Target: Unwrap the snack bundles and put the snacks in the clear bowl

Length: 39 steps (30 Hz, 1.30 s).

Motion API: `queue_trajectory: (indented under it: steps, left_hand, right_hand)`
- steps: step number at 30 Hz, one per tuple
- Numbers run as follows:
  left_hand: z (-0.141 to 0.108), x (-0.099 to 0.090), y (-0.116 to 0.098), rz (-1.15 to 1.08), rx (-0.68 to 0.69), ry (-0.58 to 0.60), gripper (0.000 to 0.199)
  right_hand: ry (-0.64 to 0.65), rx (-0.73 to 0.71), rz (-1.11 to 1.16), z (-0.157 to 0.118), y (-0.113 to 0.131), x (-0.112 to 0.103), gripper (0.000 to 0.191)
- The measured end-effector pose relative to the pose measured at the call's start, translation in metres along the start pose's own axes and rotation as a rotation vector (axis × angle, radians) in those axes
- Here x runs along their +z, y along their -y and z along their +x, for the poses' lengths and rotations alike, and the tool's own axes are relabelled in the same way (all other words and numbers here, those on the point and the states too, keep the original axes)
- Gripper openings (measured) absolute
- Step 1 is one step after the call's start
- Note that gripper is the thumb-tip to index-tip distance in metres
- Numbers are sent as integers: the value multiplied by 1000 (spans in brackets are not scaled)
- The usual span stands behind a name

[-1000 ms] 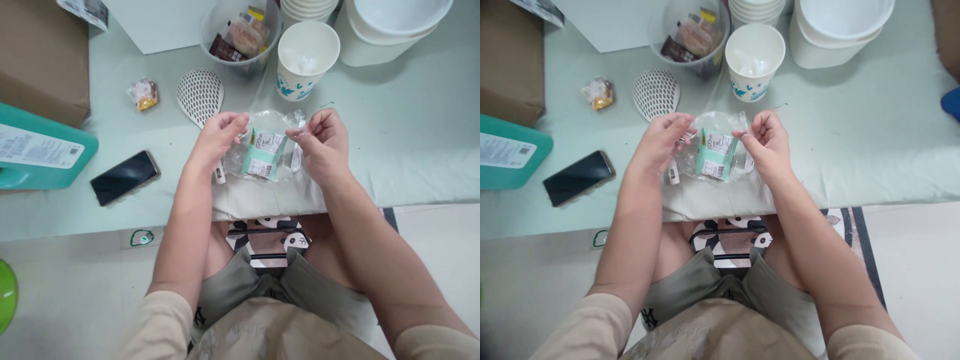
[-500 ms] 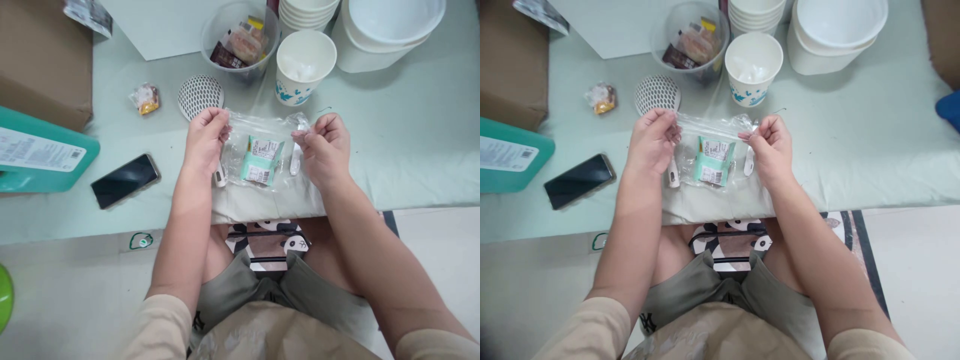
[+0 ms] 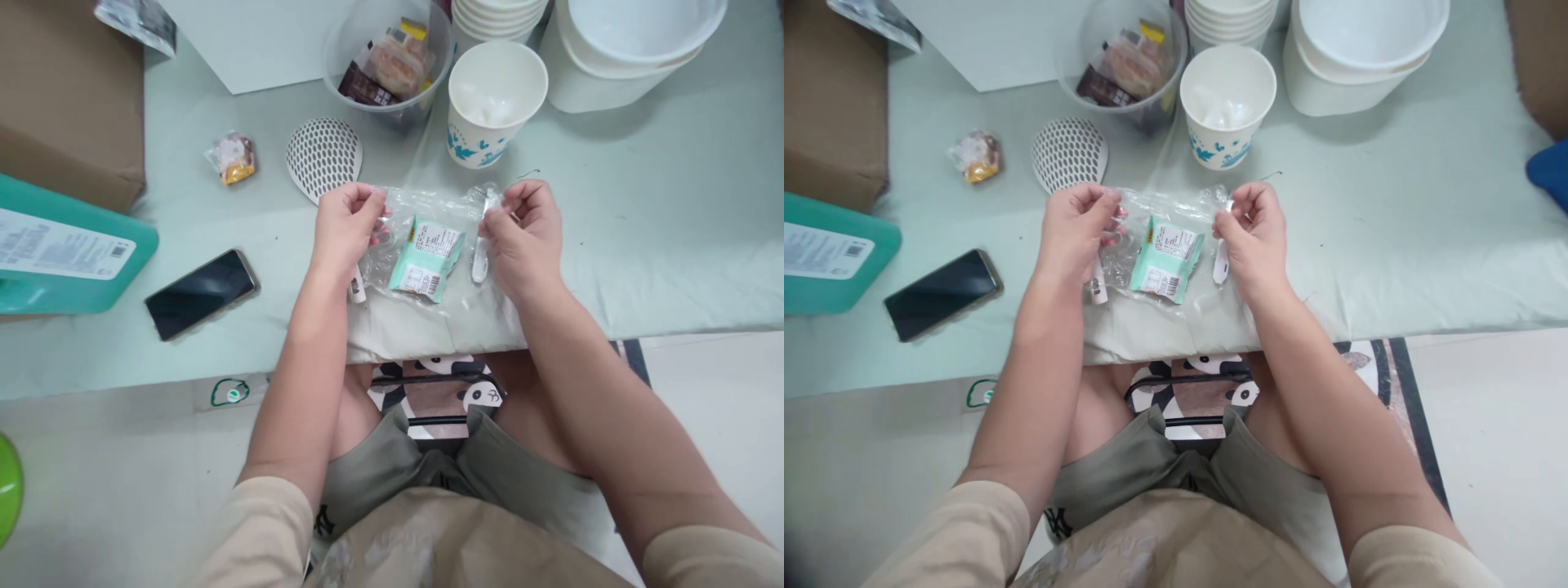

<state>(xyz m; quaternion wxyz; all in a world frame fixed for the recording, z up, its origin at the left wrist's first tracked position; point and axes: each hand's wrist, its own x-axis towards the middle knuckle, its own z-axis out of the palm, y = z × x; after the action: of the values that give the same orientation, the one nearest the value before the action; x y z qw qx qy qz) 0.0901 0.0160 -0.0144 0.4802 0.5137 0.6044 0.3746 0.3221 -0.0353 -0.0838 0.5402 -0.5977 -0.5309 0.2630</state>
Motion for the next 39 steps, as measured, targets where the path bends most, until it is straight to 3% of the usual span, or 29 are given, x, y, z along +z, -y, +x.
queue_trajectory:
  steps: [6,9,11,13,15,17,20,23,28,32,35,37,39]
  left_hand:
    - [8,-3,5,52,78,-97,12]
    - [9,-5,5,81,131,-156,12]
    - [7,-7,4,127,155,-143,9]
    - [4,-8,4,208,156,-67,25]
    - [0,-9,5,314,156,42,49]
    - [-5,-10,3,397,169,137,61]
    - [-8,-11,1,434,222,205,56]
    - [-5,-12,3,449,272,169,44]
    - [-1,-16,6,498,248,78,36]
    - [-19,-18,-17,347,355,-33,24]
    - [-40,-10,-36,52,549,138,19]
    - [-49,-2,-41,34,516,341,13]
    - [-50,4,-39,64,435,370,15]
  right_hand:
    - [-122,34,96,1,3,-1,25]
    - [-237,46,33,1,8,-4,20]
    - [-329,-2,-77,0,17,-7,16]
    - [-369,-127,-191,-4,29,-10,13]
    - [-294,-288,-275,-11,43,-9,10]
    - [-89,-408,-335,-21,54,-4,7]
    - [306,-473,-408,-36,61,8,7]
    - [488,-456,-496,-46,62,16,21]
    - [504,-351,-609,-51,65,16,35]
    - [459,-338,-610,-51,68,18,37]
    - [410,-373,-546,-49,65,20,40]
    - [355,-409,-486,-46,62,20,39]
    - [297,-442,-417,-42,59,18,38]
